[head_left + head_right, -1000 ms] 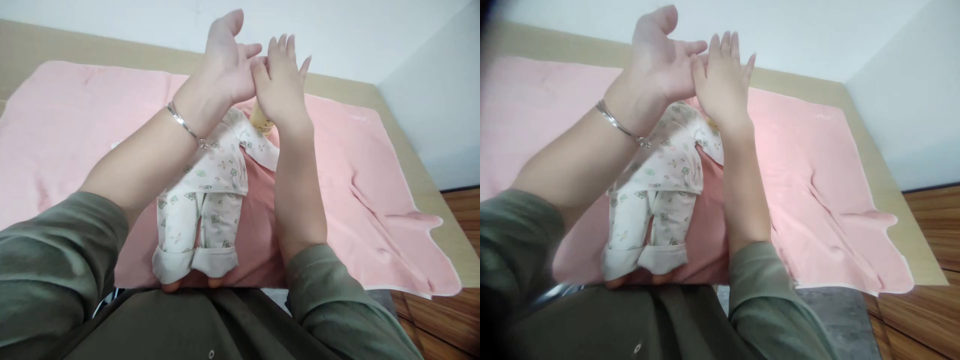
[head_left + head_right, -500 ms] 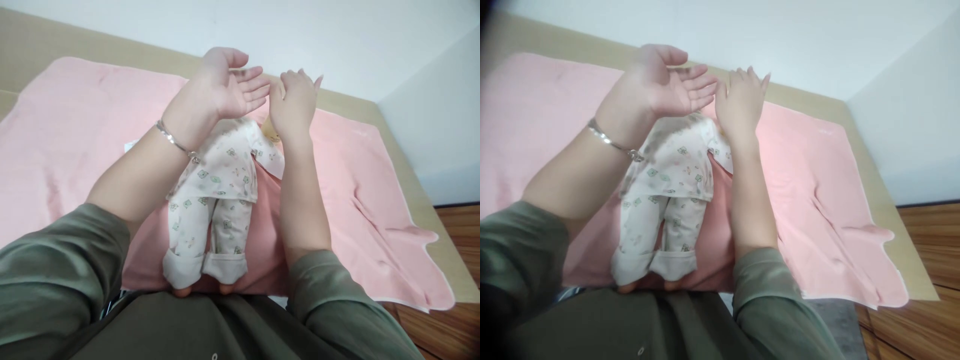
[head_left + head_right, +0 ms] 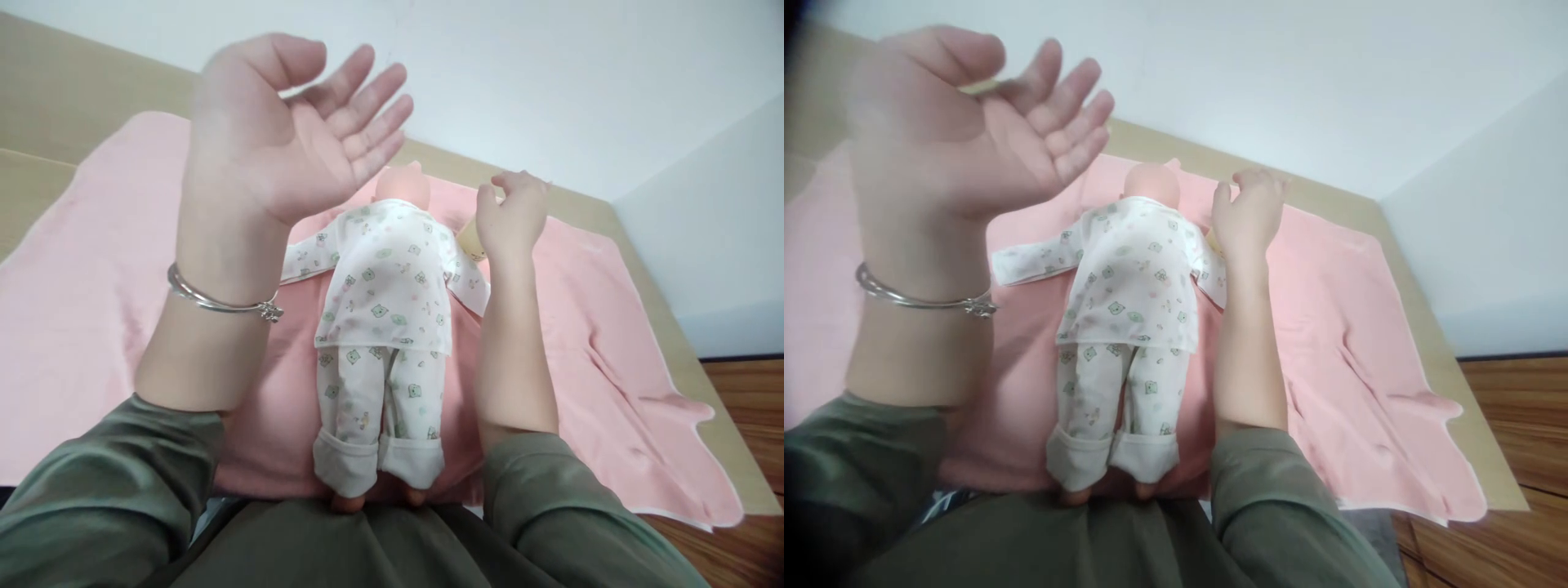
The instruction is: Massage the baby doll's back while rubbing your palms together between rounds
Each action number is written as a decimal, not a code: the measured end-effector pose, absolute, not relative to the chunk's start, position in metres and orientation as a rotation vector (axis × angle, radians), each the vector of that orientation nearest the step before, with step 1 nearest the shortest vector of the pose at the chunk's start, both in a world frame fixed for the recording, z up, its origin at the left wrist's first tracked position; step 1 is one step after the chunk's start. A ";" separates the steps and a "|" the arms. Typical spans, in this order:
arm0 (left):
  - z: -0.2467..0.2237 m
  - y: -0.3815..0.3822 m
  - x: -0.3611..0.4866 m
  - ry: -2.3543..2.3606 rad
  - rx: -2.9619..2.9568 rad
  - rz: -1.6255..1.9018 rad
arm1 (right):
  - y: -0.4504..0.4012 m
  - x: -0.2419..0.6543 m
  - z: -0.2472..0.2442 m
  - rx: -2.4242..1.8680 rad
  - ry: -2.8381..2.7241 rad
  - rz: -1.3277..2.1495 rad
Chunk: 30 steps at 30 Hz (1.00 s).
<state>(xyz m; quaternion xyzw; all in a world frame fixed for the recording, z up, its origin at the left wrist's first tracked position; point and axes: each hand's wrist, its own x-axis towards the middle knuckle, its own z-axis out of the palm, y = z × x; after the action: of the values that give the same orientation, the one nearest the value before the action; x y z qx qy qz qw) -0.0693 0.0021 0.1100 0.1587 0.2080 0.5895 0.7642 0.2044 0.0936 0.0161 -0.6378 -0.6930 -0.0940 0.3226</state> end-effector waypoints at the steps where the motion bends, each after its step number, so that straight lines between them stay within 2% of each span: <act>1: 0.112 0.000 -0.072 0.440 0.386 1.314 | 0.093 0.202 0.016 -1.675 -1.813 -0.250; 9: 0.117 -0.012 -0.068 0.537 0.569 1.394 | 0.088 0.198 0.019 -1.779 -1.792 -0.192; 15: 0.116 -0.015 -0.063 0.548 0.657 1.391 | 0.088 0.203 0.018 -1.703 -1.795 -0.209; 20: 0.113 -0.014 -0.056 0.589 0.689 1.353 | 0.086 0.212 0.020 -1.651 -1.807 -0.064; 26: 0.110 -0.018 -0.027 0.657 0.560 1.280 | 0.037 0.179 0.056 -1.499 -1.700 0.061; 30: 0.106 -0.032 -0.016 0.625 0.628 1.091 | -0.002 0.136 0.066 -1.270 -1.943 0.141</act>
<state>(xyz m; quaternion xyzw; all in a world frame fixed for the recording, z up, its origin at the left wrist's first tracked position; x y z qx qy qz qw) -0.0162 -0.0320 0.1062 0.2887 0.2874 0.5019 0.7630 0.1357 -0.0016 0.0657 -0.5013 -0.7670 0.0557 0.3966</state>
